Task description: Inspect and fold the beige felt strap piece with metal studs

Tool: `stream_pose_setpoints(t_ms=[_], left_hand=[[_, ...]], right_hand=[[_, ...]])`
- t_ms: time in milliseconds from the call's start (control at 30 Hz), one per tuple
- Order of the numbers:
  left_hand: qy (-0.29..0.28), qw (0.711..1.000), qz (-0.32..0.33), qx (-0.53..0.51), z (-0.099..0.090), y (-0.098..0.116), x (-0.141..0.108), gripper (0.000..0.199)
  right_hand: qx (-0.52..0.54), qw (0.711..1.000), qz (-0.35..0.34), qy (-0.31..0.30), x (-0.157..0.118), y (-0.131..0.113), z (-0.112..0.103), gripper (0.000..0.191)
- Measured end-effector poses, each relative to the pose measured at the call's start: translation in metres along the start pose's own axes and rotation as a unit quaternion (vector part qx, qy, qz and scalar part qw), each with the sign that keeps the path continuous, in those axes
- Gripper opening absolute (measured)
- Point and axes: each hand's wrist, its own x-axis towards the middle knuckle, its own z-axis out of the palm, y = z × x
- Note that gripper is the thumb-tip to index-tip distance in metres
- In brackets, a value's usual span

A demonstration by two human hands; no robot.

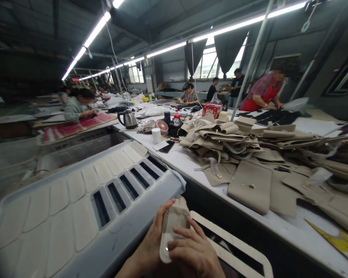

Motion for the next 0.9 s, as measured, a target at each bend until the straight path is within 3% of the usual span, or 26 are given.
stream_pose_setpoints(t_ms=[100,167,367,467,567,733,800,900], left_hand=[[-0.02,0.998,0.049,0.03,-0.003,0.001,-0.001,0.098],[-0.027,0.998,0.06,0.023,-0.003,0.001,-0.002,0.102],[-0.061,0.995,0.045,0.067,0.002,-0.008,-0.009,0.091],[-0.036,0.999,0.0,-0.007,-0.002,-0.005,-0.01,0.111],[-0.072,0.993,-0.002,-0.089,-0.014,0.003,-0.005,0.114],[-0.161,0.954,-0.018,-0.252,-0.034,0.004,0.011,0.086],[-0.142,0.943,-0.039,-0.3,-0.034,0.004,0.015,0.062],[-0.072,0.951,-0.039,-0.298,-0.026,0.009,0.019,0.04]], right_hand=[[0.039,0.998,-0.006,-0.041,0.007,-0.005,-0.007,0.017],[0.069,0.996,0.032,-0.055,0.017,-0.008,-0.012,0.017],[0.119,0.987,0.108,0.006,0.03,-0.012,-0.003,0.015],[0.075,0.992,0.099,0.016,0.024,-0.011,0.004,0.018],[0.005,0.994,0.109,0.023,0.016,-0.008,0.005,0.018],[-0.031,0.991,0.13,0.013,0.008,-0.01,0.0,0.024],[-0.024,0.993,0.116,0.012,0.007,-0.014,0.0,0.028],[-0.001,0.996,0.088,0.009,0.003,-0.019,0.004,0.032]])
